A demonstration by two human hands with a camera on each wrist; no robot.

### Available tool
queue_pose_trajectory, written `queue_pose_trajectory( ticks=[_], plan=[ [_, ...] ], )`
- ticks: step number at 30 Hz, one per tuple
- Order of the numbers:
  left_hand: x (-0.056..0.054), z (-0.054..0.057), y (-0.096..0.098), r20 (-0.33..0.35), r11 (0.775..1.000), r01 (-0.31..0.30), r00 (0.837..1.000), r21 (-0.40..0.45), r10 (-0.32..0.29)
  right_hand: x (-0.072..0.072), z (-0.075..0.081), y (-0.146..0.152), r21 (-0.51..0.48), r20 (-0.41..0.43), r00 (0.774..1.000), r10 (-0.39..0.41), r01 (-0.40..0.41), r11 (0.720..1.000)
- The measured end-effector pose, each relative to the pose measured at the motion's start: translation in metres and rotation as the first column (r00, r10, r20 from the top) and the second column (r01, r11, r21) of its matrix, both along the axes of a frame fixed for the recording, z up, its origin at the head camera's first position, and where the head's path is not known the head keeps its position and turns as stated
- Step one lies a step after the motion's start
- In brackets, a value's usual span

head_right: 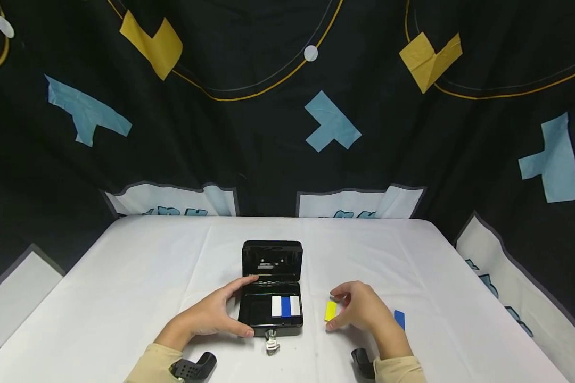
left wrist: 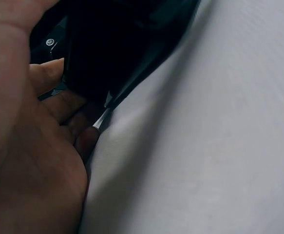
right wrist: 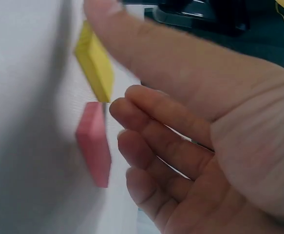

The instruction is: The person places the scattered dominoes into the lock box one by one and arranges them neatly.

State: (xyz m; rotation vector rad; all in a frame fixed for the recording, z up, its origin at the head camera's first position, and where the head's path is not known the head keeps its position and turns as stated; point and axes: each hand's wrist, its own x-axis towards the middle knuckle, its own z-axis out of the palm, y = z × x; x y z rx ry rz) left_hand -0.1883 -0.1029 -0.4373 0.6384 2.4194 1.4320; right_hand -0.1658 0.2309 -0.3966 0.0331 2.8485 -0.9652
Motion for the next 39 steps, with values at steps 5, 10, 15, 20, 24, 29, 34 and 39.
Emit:
queue_pose_trajectory(
  ticks=[5,10,15,20,24,29,34,39],
  plan=[
    [-0.001,0.001,0.0,0.007,1.0,0.008,1.0,-0.003,-0.008,0.0,-0.004,-0.003,0.042,-0.002,1.0,-0.001,0.001,0.999],
    [0.001,0.001,-0.001,0.012,1.0,0.009,1.0,0.008,-0.009,0.0,-0.001,-0.007,0.02,-0.037,0.999,-0.019,0.02,1.0],
    [0.002,0.001,0.0,0.017,1.0,0.006,1.0,0.005,-0.006,0.003,0.004,-0.012,-0.052,-0.144,0.989,0.019,-0.026,0.998],
    [0.001,0.002,-0.001,0.005,1.0,0.014,1.0,-0.003,-0.014,0.001,0.009,-0.029,-0.111,-0.225,0.972,0.068,-0.095,0.989],
    [0.0,0.002,-0.001,0.007,1.0,0.014,1.0,-0.01,-0.014,0.0,0.015,-0.051,-0.089,-0.222,0.967,0.129,-0.152,0.984],
    [-0.002,0.002,-0.002,0.022,1.0,0.008,1.0,-0.021,-0.008,-0.004,0.018,-0.08,-0.04,-0.216,0.94,0.265,-0.279,0.959],
    [-0.003,0.0,-0.003,0.035,0.999,0.016,0.999,-0.029,-0.015,-0.006,0.016,-0.109,-0.009,-0.176,0.925,0.338,-0.344,0.939],
    [-0.002,0.0,-0.002,0.036,0.999,0.025,0.999,-0.028,-0.024,-0.007,0.01,-0.132,-0.027,-0.151,0.923,0.354,-0.362,0.932]
  ],
)
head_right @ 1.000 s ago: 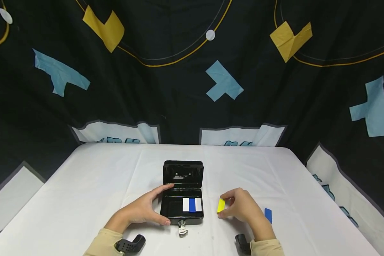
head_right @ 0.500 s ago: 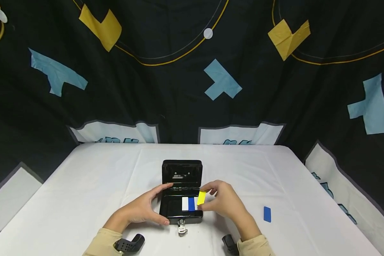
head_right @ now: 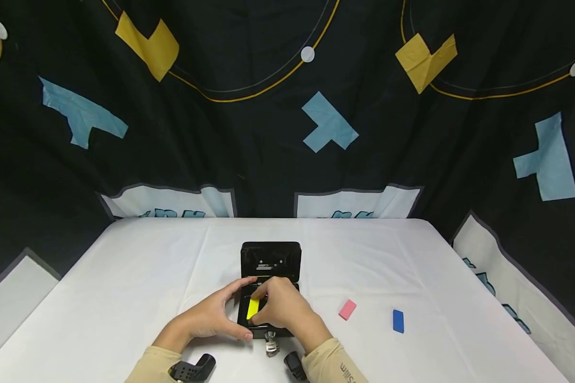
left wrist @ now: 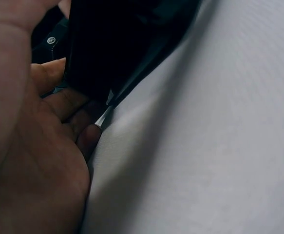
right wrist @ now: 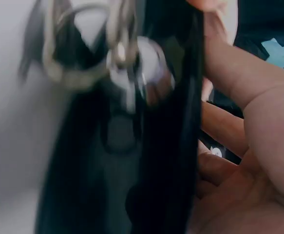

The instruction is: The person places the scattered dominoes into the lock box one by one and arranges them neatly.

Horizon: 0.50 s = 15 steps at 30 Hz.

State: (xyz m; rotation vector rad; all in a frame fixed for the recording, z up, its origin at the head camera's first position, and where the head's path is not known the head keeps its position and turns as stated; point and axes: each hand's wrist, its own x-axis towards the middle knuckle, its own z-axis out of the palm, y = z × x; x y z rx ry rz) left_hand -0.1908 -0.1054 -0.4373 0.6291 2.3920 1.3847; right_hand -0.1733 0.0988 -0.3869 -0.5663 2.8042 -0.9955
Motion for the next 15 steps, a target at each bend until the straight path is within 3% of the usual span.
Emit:
queue_pose_trajectory(
  ticks=[7,15],
  plan=[
    [0.002,-0.001,0.001,-0.006,0.998,0.039,0.999,0.051,-0.039,-0.002,-0.01,-0.013,0.006,-0.032,0.998,0.049,-0.048,0.999],
    [0.002,0.0,-0.002,-0.03,0.999,0.035,0.999,0.029,-0.034,-0.001,-0.013,-0.017,0.065,-0.066,0.997,0.026,-0.022,0.998]
  ],
)
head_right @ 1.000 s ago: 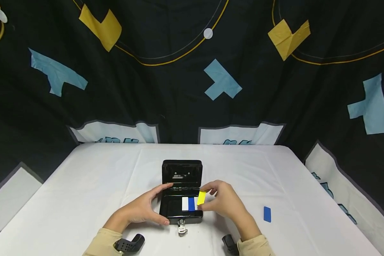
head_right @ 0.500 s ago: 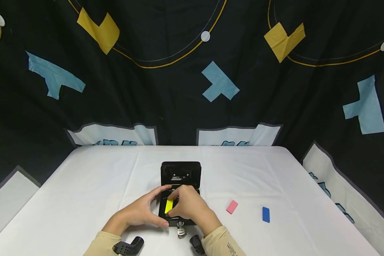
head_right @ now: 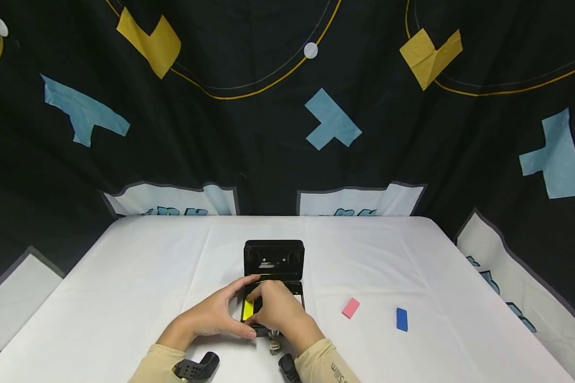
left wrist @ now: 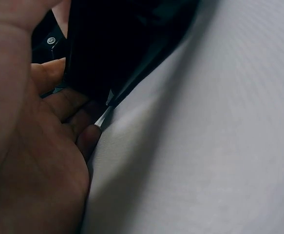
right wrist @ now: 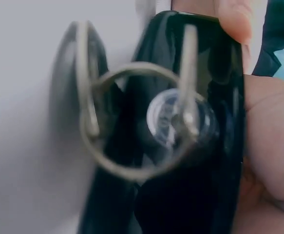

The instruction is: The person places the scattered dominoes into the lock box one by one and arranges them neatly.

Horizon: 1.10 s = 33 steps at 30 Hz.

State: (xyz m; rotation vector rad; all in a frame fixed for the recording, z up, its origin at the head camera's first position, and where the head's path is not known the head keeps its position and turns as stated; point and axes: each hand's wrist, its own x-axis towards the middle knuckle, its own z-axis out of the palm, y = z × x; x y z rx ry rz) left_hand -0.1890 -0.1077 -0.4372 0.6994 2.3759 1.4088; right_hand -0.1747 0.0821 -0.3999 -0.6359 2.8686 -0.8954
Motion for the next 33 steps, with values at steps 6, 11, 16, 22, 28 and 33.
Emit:
queue_pose_trajectory(
  ticks=[6,11,16,22,28,33],
  plan=[
    [-0.002,0.005,-0.003,-0.009,0.999,-0.046,0.999,-0.024,0.046,0.003,0.018,0.016,-0.039,-0.042,0.998,-0.046,0.044,0.998],
    [-0.005,0.006,0.002,-0.006,0.998,-0.051,0.999,-0.022,0.051,0.009,0.029,0.055,-0.088,-0.052,0.985,-0.166,0.161,0.983],
    [-0.005,0.003,0.005,0.021,0.998,-0.063,0.998,-0.017,0.064,0.018,0.023,0.104,-0.046,0.006,0.935,-0.353,0.353,0.934],
    [-0.003,0.001,0.005,0.027,0.998,-0.059,0.998,-0.016,0.059,0.028,0.012,0.147,0.029,0.076,0.885,-0.459,0.458,0.888],
    [-0.002,0.003,0.007,0.031,0.998,-0.061,0.998,-0.014,0.062,0.032,0.008,0.168,0.037,0.103,0.873,-0.476,0.475,0.879],
    [0.0,0.003,0.007,0.034,0.997,-0.075,0.997,-0.017,0.075,0.03,0.0,0.17,0.051,0.117,0.862,-0.493,0.491,0.87]
  ],
)
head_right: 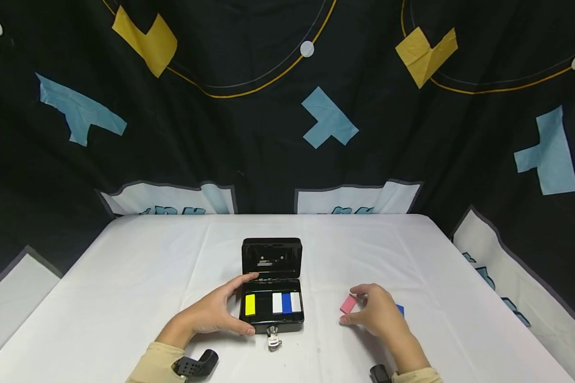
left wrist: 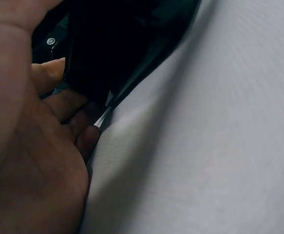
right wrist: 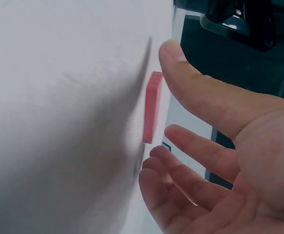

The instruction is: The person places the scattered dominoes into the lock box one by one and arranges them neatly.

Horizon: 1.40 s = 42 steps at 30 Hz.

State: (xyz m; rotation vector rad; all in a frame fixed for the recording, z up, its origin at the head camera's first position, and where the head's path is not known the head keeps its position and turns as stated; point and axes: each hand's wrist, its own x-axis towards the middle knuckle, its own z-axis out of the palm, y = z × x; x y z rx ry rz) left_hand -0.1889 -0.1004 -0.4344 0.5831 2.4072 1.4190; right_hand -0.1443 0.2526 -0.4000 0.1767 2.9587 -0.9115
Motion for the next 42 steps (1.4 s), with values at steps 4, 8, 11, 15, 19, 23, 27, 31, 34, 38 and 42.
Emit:
queue_pose_trajectory(
  ticks=[4,8,11,15,19,23,27,31,34,38,42],
  plan=[
    [0.001,-0.001,-0.001,0.002,1.0,-0.012,1.0,-0.006,0.012,-0.002,-0.005,-0.002,-0.008,-0.001,1.0,-0.005,0.005,1.0],
    [0.002,-0.003,-0.003,-0.008,1.0,-0.015,1.0,-0.01,0.015,-0.005,-0.006,-0.005,-0.02,-0.002,1.0,-0.009,0.009,1.0],
    [0.002,-0.004,-0.003,-0.013,1.0,-0.015,1.0,-0.004,0.015,-0.006,-0.007,-0.006,-0.023,0.003,1.0,-0.01,0.01,1.0],
    [0.002,-0.005,-0.003,-0.01,1.0,-0.005,1.0,0.006,0.005,-0.006,-0.008,-0.005,-0.019,0.016,1.0,-0.013,0.014,1.0],
    [0.002,-0.006,-0.001,-0.003,1.0,0.006,1.0,0.012,-0.006,-0.004,-0.009,-0.003,-0.022,0.012,1.0,-0.022,0.023,1.0],
    [0.001,-0.006,0.0,0.001,1.0,0.012,1.0,0.019,-0.012,-0.003,-0.007,-0.007,-0.054,-0.033,0.999,-0.025,0.023,0.998],
    [0.001,-0.006,0.001,0.004,1.0,0.011,1.0,0.014,-0.011,-0.004,0.0,-0.019,-0.083,-0.065,0.997,-0.03,0.024,0.996],
    [0.0,-0.005,0.0,0.001,1.0,0.011,1.0,0.005,-0.011,-0.007,0.008,-0.038,-0.094,-0.087,0.996,-0.024,0.015,0.995],
    [0.0,-0.005,0.0,-0.006,1.0,0.012,1.0,0.004,-0.012,-0.009,0.014,-0.053,-0.12,-0.127,0.992,0.004,-0.019,0.993],
    [0.0,-0.004,-0.001,-0.006,1.0,0.009,1.0,0.006,-0.009,-0.011,0.018,-0.075,-0.144,-0.153,0.987,0.047,-0.069,0.987],
    [0.0,-0.003,0.0,0.002,1.0,0.007,1.0,-0.001,-0.007,-0.013,0.019,-0.098,-0.139,-0.149,0.984,0.093,-0.114,0.984]
  ],
)
